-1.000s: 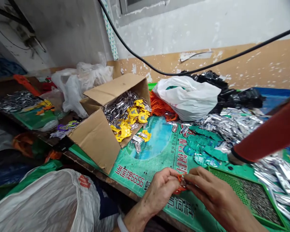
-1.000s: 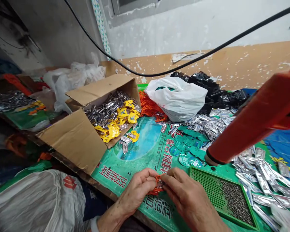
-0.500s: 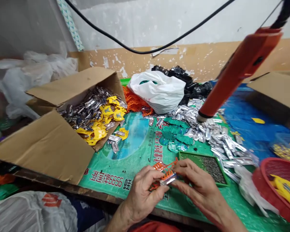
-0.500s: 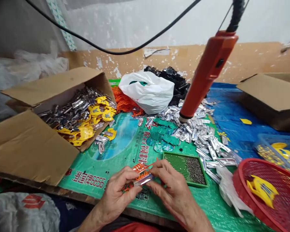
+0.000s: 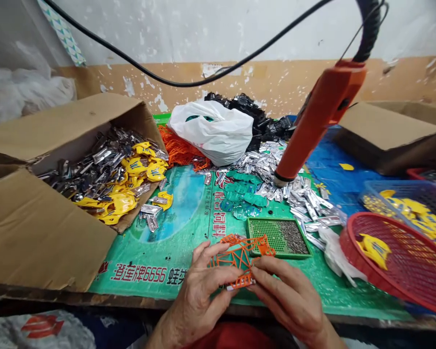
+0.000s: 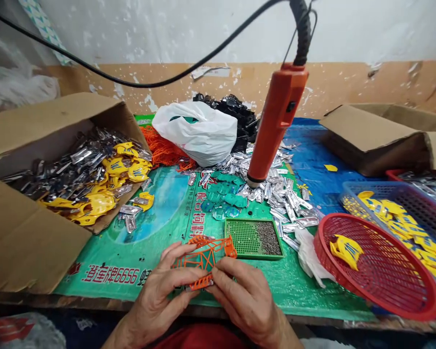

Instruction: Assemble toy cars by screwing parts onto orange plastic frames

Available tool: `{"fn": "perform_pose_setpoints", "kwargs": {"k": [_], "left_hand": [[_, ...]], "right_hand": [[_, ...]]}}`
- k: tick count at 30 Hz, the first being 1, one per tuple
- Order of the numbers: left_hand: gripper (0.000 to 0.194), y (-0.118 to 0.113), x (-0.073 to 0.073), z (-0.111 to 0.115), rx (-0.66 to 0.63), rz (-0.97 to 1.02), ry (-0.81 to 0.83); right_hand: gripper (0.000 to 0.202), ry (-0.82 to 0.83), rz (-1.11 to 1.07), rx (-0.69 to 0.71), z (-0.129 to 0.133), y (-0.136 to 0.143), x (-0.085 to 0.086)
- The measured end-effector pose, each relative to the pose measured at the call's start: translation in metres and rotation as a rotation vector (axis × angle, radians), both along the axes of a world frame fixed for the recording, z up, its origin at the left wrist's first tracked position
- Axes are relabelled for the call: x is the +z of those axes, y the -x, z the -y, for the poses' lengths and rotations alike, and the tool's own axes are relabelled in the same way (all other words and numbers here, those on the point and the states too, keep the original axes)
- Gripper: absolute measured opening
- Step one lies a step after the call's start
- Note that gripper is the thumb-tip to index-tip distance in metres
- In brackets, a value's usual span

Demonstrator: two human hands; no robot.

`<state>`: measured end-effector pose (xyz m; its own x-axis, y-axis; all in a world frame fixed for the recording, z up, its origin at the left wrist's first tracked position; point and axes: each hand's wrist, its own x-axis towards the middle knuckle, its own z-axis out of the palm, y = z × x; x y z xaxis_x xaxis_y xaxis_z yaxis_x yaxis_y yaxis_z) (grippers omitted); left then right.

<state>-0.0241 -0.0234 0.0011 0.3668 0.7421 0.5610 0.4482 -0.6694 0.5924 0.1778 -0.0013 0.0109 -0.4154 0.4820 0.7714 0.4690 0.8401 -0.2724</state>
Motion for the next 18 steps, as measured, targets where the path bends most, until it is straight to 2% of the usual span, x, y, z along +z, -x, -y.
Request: {"fn": "perform_pose_setpoints", "kwargs": {"k": [3,8,18], "left_hand": [[0.036,0.001,-0.001,0.000,-0.047,0.001,-0.019],[0.038,0.001,0.006,0.000,-0.098,-0.003,-0.059],[0.030,-0.002,0.020,0.003,-0.098,-0.100,-0.086]], "right_hand": [[0.015,-0.029,0.013,-0.043,0.004,0.000,0.001],[0.015,-0.018,0.040,-0.029,0.007,-0.001,0.003],[0.012,-0.035,0.110,-0.018,0.007,-0.009,0.001]]}}
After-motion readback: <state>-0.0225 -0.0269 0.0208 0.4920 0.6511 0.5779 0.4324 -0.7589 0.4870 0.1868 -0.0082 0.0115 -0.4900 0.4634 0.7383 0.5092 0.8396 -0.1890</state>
